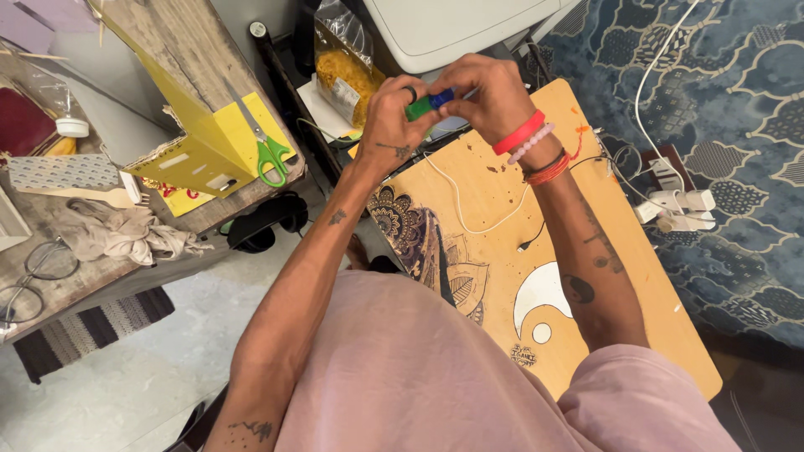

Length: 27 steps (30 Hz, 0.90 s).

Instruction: The person organizes various items on a cluttered desk and bed. They handle a small electronic device, a white cable, a green bottle, a water bottle, a pair of scissors, and a yellow sticky note, moving them between the desk and the bed.

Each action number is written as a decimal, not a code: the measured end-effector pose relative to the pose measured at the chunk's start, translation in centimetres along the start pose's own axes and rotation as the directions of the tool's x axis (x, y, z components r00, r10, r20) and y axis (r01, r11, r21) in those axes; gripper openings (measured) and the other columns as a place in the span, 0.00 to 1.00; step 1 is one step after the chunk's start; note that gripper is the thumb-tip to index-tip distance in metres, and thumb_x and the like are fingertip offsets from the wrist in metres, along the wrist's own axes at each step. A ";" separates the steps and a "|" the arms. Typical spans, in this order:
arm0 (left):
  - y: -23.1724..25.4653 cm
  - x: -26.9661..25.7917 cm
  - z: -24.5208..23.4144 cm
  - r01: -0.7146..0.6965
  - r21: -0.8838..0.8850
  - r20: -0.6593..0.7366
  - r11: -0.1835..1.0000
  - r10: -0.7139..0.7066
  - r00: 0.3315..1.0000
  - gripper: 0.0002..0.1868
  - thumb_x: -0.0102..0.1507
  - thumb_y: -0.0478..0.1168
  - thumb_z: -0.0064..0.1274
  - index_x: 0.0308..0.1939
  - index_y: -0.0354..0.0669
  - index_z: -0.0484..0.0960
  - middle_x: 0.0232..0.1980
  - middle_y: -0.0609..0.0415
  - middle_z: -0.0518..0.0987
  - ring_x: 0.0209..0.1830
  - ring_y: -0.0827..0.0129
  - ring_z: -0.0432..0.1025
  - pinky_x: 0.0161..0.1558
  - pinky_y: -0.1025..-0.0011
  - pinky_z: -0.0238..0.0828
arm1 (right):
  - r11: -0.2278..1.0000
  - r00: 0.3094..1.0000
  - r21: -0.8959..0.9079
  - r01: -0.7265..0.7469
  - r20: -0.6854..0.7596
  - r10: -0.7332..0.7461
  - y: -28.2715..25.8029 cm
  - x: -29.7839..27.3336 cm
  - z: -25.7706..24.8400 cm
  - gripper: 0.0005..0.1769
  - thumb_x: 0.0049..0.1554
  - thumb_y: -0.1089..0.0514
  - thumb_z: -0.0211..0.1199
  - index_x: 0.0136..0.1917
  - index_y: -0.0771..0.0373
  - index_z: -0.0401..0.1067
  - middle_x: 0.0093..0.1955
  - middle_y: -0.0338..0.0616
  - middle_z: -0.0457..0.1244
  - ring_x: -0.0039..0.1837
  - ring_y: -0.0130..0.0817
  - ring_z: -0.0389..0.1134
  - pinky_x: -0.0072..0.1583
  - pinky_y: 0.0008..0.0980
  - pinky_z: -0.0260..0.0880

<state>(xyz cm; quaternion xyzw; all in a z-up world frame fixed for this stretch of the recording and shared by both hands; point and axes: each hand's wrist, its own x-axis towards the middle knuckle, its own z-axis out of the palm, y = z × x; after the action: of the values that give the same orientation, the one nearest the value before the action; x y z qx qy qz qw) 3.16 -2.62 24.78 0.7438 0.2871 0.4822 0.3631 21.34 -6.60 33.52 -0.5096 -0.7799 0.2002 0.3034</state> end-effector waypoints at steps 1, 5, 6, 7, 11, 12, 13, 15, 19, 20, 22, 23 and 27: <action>0.3 0.0 0.0 0.024 -0.031 0.012 0.999 -0.023 1.000 0.12 0.57 0.35 0.70 0.40 0.31 0.84 0.44 0.46 0.82 0.44 0.55 0.77 0.46 0.62 0.73 | 0.997 0.998 -0.028 -0.070 -0.004 0.070 0.1 0.0 0.0 0.13 0.52 0.63 0.75 0.50 0.69 0.80 0.46 0.52 0.71 0.42 0.35 0.75 0.47 0.29 0.76; 1.4 0.3 0.0 0.085 -0.108 0.041 0.990 -0.081 0.996 0.12 0.57 0.35 0.69 0.40 0.32 0.85 0.42 0.47 0.83 0.39 0.59 0.80 0.41 0.64 0.76 | 0.925 0.971 -0.298 -0.238 -0.037 0.238 0.6 0.4 0.1 0.19 0.55 0.50 0.79 0.44 0.70 0.81 0.35 0.53 0.70 0.37 0.39 0.74 0.43 0.33 0.74; 1.6 0.3 0.0 0.092 -0.117 0.043 0.989 -0.088 0.995 0.13 0.57 0.35 0.70 0.39 0.32 0.84 0.41 0.47 0.83 0.38 0.60 0.80 0.40 0.65 0.76 | 0.882 0.967 -0.399 -0.249 -0.048 0.251 0.5 0.4 0.1 0.22 0.56 0.46 0.78 0.42 0.70 0.81 0.34 0.54 0.70 0.36 0.42 0.73 0.43 0.34 0.74; 1.7 0.4 -0.1 0.090 -0.114 0.038 0.989 -0.087 0.996 0.13 0.57 0.35 0.70 0.40 0.32 0.85 0.41 0.47 0.83 0.38 0.60 0.80 0.41 0.65 0.76 | 0.904 0.984 -0.388 -0.180 -0.068 0.166 0.3 0.3 -0.4 0.24 0.57 0.45 0.78 0.46 0.71 0.80 0.36 0.54 0.70 0.38 0.42 0.74 0.44 0.34 0.74; 1.6 0.7 -0.2 0.094 -0.103 0.018 0.990 -0.092 0.996 0.13 0.58 0.36 0.68 0.43 0.32 0.86 0.42 0.47 0.83 0.39 0.61 0.80 0.41 0.65 0.76 | 0.992 0.994 -0.071 0.104 -0.026 -0.106 -1.0 0.0 -2.8 0.29 0.61 0.43 0.72 0.59 0.72 0.75 0.50 0.58 0.68 0.46 0.43 0.74 0.49 0.33 0.75; 1.4 0.6 -0.2 0.098 -0.099 0.015 0.990 -0.097 0.995 0.13 0.58 0.37 0.68 0.43 0.33 0.85 0.42 0.47 0.84 0.39 0.61 0.80 0.41 0.65 0.76 | 0.983 0.987 0.088 0.161 0.002 -0.162 -1.2 0.0 -3.1 0.29 0.63 0.42 0.69 0.62 0.71 0.73 0.55 0.60 0.67 0.49 0.44 0.73 0.50 0.33 0.75; 1.2 0.6 -0.1 0.078 -0.077 0.012 0.994 -0.078 0.997 0.13 0.59 0.37 0.68 0.43 0.33 0.86 0.42 0.47 0.84 0.40 0.61 0.80 0.42 0.65 0.76 | 0.996 0.998 -0.062 0.059 0.026 -0.057 -1.2 0.1 -2.4 0.25 0.62 0.44 0.71 0.58 0.68 0.76 0.48 0.58 0.68 0.45 0.45 0.73 0.48 0.35 0.75; 0.8 0.5 0.1 0.044 -0.032 0.006 0.999 -0.044 0.999 0.11 0.60 0.37 0.69 0.42 0.34 0.87 0.42 0.47 0.84 0.41 0.59 0.80 0.43 0.64 0.76 | 0.924 0.987 -0.358 -0.136 0.030 0.157 -1.1 0.4 -0.8 0.17 0.61 0.46 0.74 0.51 0.63 0.81 0.35 0.53 0.69 0.38 0.46 0.72 0.45 0.40 0.73; 0.4 0.3 -0.4 0.099 0.006 -0.015 0.995 -0.099 0.995 0.14 0.61 0.39 0.69 0.44 0.33 0.86 0.42 0.46 0.84 0.41 0.60 0.80 0.42 0.64 0.76 | 0.960 1.000 -0.281 0.024 0.021 -0.019 -1.2 0.6 -0.9 0.20 0.56 0.49 0.74 0.53 0.67 0.78 0.39 0.54 0.69 0.39 0.47 0.72 0.44 0.38 0.73; 0.4 0.1 -0.5 0.122 0.005 -0.022 0.992 -0.122 0.992 0.15 0.59 0.39 0.69 0.43 0.32 0.86 0.41 0.46 0.84 0.40 0.59 0.80 0.42 0.64 0.75 | 0.985 0.996 -0.153 0.080 0.051 -0.073 -1.4 0.6 -1.2 0.17 0.55 0.55 0.70 0.54 0.67 0.77 0.41 0.54 0.68 0.40 0.47 0.72 0.44 0.38 0.74; 0.5 0.0 -0.8 0.153 0.016 -0.025 0.988 -0.152 0.988 0.15 0.56 0.39 0.70 0.41 0.31 0.85 0.41 0.46 0.83 0.39 0.58 0.79 0.41 0.63 0.75 | 0.989 0.997 -0.130 0.065 0.044 -0.060 -1.4 1.0 -0.5 0.11 0.58 0.62 0.66 0.54 0.66 0.78 0.44 0.54 0.69 0.42 0.47 0.72 0.46 0.38 0.74; 0.5 0.0 -0.8 0.160 0.023 -0.022 0.987 -0.160 0.987 0.15 0.56 0.39 0.70 0.40 0.31 0.85 0.41 0.45 0.83 0.39 0.58 0.79 0.42 0.63 0.75 | 0.971 1.000 -0.238 -0.003 0.011 0.006 -1.3 1.4 0.3 0.07 0.62 0.62 0.68 0.54 0.64 0.80 0.44 0.54 0.70 0.44 0.47 0.73 0.48 0.38 0.74; -0.6 -0.2 -1.6 0.184 -0.019 -0.030 0.983 -0.185 0.982 0.14 0.59 0.39 0.70 0.42 0.32 0.86 0.41 0.47 0.83 0.41 0.58 0.80 0.43 0.65 0.76 | 0.997 0.991 0.048 -0.064 0.119 0.058 -0.8 1.4 0.1 0.20 0.56 0.64 0.65 0.63 0.66 0.71 0.54 0.54 0.66 0.48 0.45 0.73 0.44 0.36 0.73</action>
<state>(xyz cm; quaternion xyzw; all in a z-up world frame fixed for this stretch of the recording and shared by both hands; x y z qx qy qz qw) 1.57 -2.07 24.63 0.7034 0.3565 0.4603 0.4077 20.29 -5.60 34.29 -0.5125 -0.7749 0.2592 0.2638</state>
